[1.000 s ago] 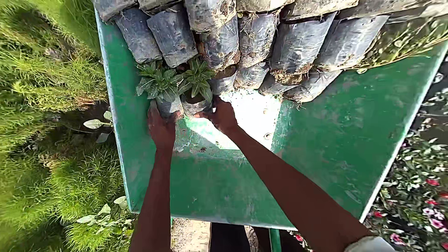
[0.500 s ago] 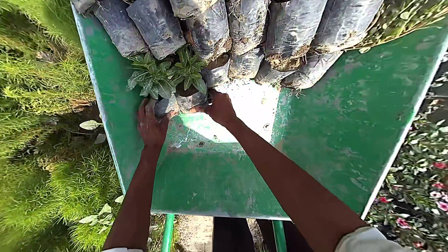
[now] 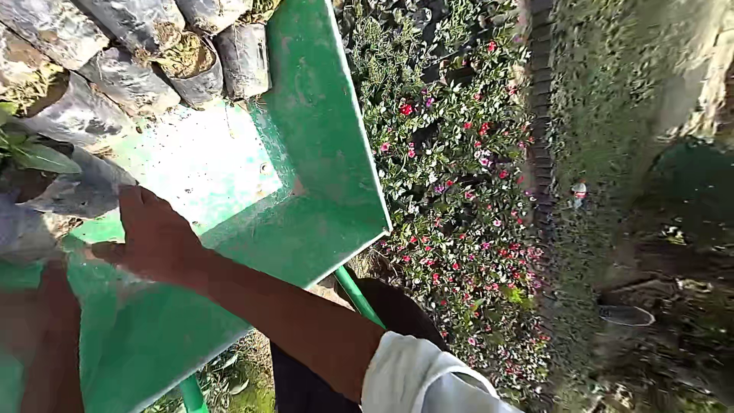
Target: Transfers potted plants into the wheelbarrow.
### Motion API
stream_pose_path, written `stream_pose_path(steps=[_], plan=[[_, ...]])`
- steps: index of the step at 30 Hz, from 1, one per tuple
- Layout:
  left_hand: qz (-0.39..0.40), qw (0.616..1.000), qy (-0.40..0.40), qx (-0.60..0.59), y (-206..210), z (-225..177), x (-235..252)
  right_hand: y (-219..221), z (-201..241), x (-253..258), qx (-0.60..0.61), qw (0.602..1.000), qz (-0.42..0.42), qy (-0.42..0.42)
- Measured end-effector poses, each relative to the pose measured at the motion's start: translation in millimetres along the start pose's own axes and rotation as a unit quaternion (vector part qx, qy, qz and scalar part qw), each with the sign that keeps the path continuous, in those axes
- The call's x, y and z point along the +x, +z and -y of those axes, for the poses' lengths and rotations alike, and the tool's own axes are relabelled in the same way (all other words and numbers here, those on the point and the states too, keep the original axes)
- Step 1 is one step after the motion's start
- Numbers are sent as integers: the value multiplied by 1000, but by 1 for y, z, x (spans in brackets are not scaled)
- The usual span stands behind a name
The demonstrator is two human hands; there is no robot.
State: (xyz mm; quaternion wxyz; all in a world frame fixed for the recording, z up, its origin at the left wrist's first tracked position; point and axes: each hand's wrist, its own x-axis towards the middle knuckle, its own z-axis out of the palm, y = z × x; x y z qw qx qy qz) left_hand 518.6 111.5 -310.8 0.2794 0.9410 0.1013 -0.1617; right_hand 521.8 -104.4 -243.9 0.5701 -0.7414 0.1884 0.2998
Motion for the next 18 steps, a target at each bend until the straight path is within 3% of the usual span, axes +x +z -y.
stream_pose_path(steps=[4,6,9,12,15,18], plan=[[39,999,-30,-7,19,-24,-69,-2,-62,-114,41,989,-19,-141],[60,997,46,-15,36,-38,-111,-12,-106,-184,75,983,-60,-155],[97,987,126,11,77,-69,-186,-35,-185,-284,88,988,-113,-64],[102,971,178,124,121,-88,-240,-64,-270,-368,80,981,-165,54],[83,964,206,147,138,-112,-258,-103,-334,-440,62,959,-237,140],[71,963,213,150,145,-118,-266,-139,-363,-491,21,936,-292,198]])
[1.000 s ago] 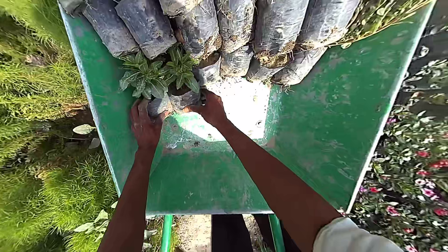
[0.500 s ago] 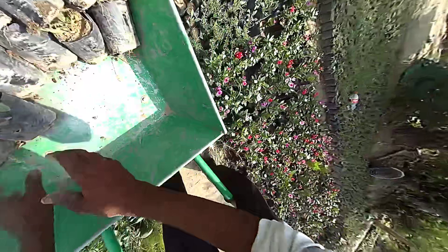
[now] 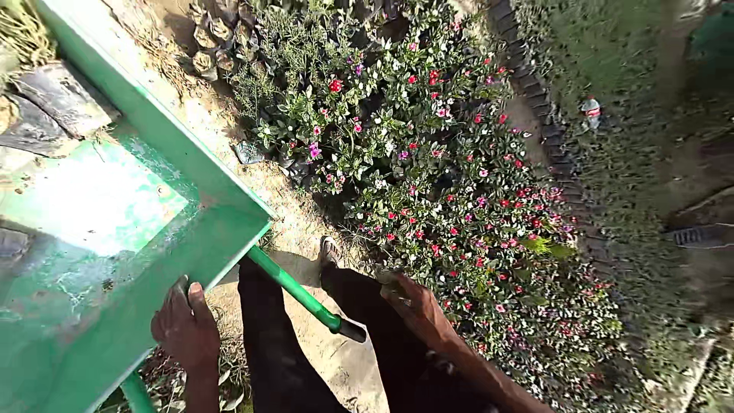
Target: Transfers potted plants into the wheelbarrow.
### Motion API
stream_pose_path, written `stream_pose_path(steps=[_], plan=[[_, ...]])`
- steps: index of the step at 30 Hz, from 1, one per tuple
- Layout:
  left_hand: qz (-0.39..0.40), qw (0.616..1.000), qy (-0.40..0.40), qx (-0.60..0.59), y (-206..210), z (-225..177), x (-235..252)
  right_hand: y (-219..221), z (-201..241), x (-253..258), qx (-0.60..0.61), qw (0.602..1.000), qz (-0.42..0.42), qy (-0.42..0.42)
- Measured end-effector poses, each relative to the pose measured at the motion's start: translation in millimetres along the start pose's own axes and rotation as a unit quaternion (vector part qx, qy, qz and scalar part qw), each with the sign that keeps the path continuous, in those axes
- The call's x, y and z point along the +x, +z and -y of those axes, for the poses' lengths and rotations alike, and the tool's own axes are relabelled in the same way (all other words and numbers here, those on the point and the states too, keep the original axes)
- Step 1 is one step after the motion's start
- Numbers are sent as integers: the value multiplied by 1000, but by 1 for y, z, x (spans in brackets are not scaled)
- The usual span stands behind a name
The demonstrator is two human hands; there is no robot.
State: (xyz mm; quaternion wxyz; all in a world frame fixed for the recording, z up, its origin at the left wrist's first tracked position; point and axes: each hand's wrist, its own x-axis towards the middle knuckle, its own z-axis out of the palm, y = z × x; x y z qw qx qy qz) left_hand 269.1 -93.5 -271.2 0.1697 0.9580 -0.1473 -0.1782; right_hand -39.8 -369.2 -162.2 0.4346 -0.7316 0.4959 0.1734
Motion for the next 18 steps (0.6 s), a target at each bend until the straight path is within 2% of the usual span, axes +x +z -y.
stream_pose_path(steps=[2,5,9,11,13,15,16,18], plan=[[-12,1000,3,1,4,0,1,-21,-2,0,-17,999,-27,18],[4,1000,3,-15,1,3,0,-18,18,0,-18,999,-22,31],[46,998,-8,-34,-6,8,9,28,48,34,-12,995,79,54],[52,996,-27,-60,-11,2,7,47,46,53,-5,989,136,60],[14,997,-4,-74,-20,-23,-3,58,26,80,-5,985,174,25],[-13,994,73,-78,-23,-73,-18,59,-5,110,-7,986,164,12],[21,988,97,-121,-13,-108,-24,55,-25,132,-8,990,137,20],[144,960,97,-219,29,-175,-32,47,-69,178,4,994,75,73]])
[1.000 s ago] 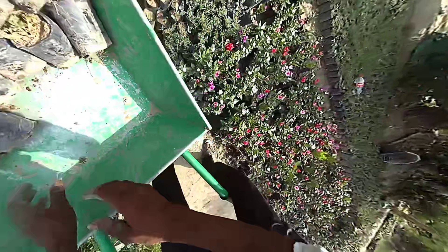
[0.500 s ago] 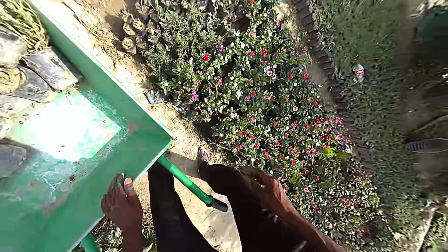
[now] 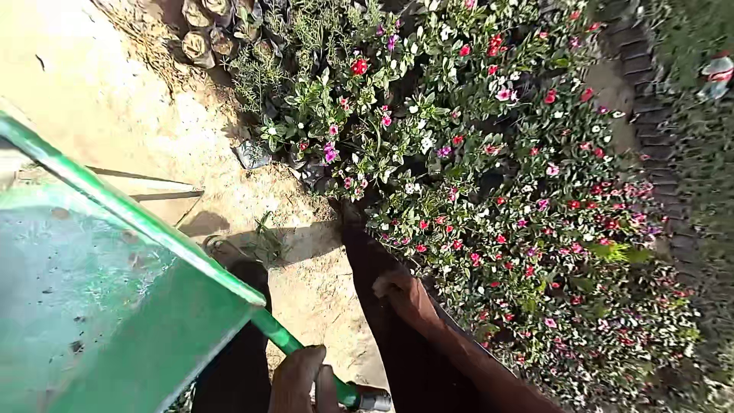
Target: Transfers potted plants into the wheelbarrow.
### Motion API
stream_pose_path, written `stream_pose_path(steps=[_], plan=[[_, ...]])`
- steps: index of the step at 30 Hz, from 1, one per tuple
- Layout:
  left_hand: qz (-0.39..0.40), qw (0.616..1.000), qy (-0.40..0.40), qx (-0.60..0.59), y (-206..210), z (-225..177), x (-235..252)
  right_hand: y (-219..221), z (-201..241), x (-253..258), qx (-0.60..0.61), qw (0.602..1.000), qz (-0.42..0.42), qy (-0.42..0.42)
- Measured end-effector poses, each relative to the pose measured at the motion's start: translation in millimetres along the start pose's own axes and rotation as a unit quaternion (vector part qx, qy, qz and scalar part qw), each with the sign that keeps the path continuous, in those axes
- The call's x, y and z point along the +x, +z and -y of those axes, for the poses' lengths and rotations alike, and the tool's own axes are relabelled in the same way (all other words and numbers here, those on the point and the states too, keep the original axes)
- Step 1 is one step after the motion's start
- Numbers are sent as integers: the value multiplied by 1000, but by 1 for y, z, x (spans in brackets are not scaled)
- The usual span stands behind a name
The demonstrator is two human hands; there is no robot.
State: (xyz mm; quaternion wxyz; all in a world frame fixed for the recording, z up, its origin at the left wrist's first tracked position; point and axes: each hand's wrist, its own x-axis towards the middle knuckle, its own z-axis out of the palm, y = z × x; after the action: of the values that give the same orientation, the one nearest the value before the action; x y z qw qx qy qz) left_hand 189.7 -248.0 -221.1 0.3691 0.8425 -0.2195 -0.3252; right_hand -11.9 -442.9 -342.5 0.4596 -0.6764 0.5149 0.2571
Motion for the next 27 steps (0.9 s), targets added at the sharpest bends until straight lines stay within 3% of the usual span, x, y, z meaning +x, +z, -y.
stream_pose_path(steps=[2,6,13,17,21,27], plan=[[92,995,-35,0,87,-5,36,-22,-38,64,10,997,-34,71],[272,938,-205,70,230,72,128,-44,-110,195,-10,991,4,130],[291,891,-319,137,389,246,265,-11,-191,398,-42,988,104,111],[270,904,-320,83,430,272,294,13,-186,429,-62,984,154,72],[250,909,-268,200,441,278,291,25,-196,434,-70,990,98,78],[211,917,-245,235,445,271,296,16,-194,442,-127,984,117,-35]])
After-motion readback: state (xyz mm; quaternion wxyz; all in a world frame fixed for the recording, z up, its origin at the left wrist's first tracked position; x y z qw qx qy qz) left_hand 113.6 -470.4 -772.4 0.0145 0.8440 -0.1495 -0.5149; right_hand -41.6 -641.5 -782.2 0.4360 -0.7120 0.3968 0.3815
